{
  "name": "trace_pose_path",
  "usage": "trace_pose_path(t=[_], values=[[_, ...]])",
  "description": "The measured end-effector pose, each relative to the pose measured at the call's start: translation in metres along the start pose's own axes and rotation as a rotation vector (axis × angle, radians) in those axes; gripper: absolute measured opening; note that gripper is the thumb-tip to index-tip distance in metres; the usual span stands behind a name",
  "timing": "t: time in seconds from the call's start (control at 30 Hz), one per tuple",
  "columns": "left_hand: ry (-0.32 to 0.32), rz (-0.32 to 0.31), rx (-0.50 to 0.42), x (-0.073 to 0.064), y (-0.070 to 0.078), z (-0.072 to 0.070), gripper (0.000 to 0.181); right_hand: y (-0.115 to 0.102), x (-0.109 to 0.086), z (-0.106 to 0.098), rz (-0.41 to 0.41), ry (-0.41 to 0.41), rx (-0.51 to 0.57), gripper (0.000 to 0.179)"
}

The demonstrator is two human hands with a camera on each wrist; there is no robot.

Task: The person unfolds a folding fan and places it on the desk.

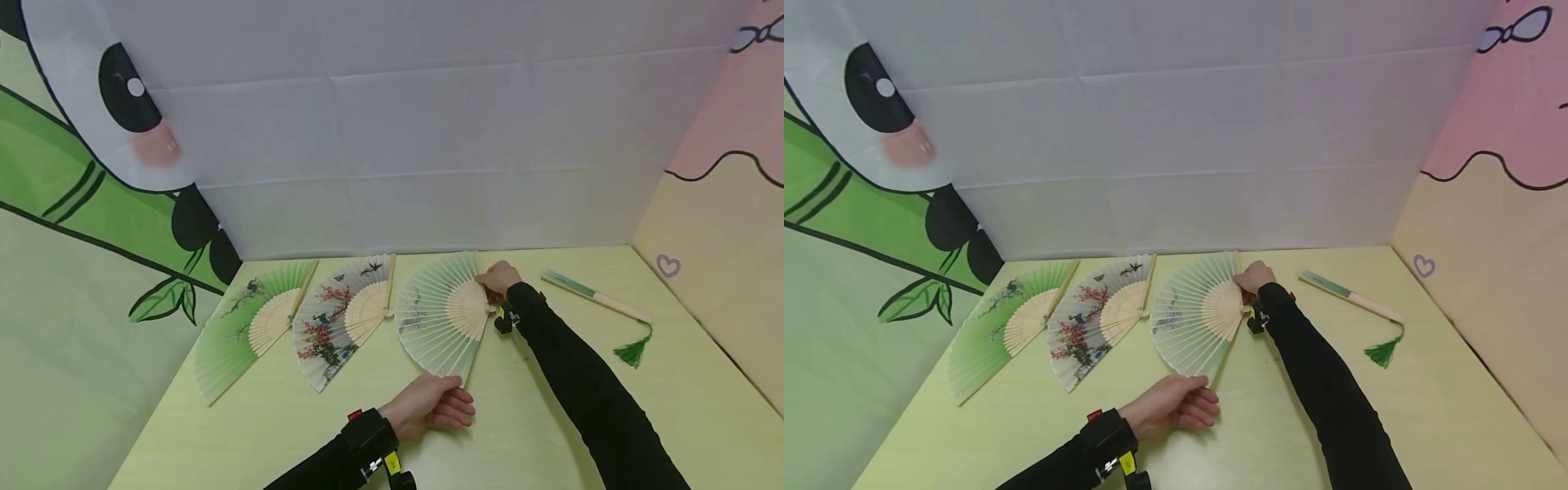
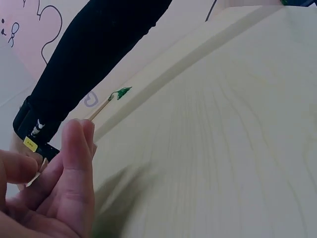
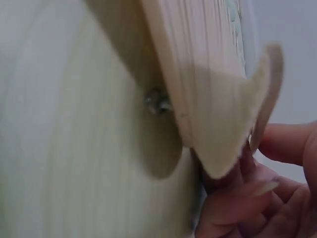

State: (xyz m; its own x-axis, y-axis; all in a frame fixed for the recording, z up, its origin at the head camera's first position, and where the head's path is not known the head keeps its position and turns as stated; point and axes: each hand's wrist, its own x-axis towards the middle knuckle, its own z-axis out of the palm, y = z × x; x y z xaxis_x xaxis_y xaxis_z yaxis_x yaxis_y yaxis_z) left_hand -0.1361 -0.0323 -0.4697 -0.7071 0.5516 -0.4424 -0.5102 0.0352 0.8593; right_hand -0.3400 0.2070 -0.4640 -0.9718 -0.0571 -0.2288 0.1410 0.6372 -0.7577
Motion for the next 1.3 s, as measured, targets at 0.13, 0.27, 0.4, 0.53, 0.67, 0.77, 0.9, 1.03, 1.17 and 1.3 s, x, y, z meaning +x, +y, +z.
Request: trace_pose_path(t=[0.13, 0.27, 0.4, 0.53, 0.67, 0.77, 0.9, 1.03, 1.17, 1.3], values=[[-0.048, -0.038, -0.027, -0.002, -0.002, 0.002, 0.047, 0.003, -0.004, -0.002, 0.004, 0.001, 0.003, 0.040], [-0.075, -0.040, -0.036, -0.004, -0.003, 0.003, 0.053, 0.007, -0.012, -0.014, 0.018, 0.028, 0.041, 0.041], [-0.075, -0.019, -0.023, -0.002, -0.002, 0.006, 0.048, 0.012, -0.024, -0.036, -0.013, 0.085, -0.009, 0.042], [-0.060, -0.006, 0.016, 0.004, 0.001, 0.011, 0.036, 0.025, -0.035, -0.061, -0.048, 0.114, -0.094, 0.038], [-0.054, 0.009, 0.049, 0.010, 0.003, 0.014, 0.027, 0.043, -0.047, -0.085, -0.080, 0.147, -0.146, 0.033], [-0.063, 0.019, 0.061, 0.014, 0.006, 0.016, 0.026, 0.054, -0.058, -0.100, -0.099, 0.182, -0.196, 0.030], [-0.066, 0.026, 0.092, 0.021, 0.011, 0.018, 0.026, 0.068, -0.074, -0.117, -0.115, 0.186, -0.277, 0.031], [-0.068, 0.044, 0.136, 0.033, 0.023, 0.021, 0.027, 0.084, -0.086, -0.133, -0.092, 0.121, -0.333, 0.031], [-0.084, 0.088, 0.163, 0.050, 0.043, 0.031, 0.031, 0.099, -0.091, -0.148, -0.049, 0.075, -0.403, 0.030], [-0.077, 0.108, 0.180, 0.070, 0.062, 0.048, 0.032, 0.111, -0.094, -0.156, -0.011, 0.038, -0.452, 0.032]])
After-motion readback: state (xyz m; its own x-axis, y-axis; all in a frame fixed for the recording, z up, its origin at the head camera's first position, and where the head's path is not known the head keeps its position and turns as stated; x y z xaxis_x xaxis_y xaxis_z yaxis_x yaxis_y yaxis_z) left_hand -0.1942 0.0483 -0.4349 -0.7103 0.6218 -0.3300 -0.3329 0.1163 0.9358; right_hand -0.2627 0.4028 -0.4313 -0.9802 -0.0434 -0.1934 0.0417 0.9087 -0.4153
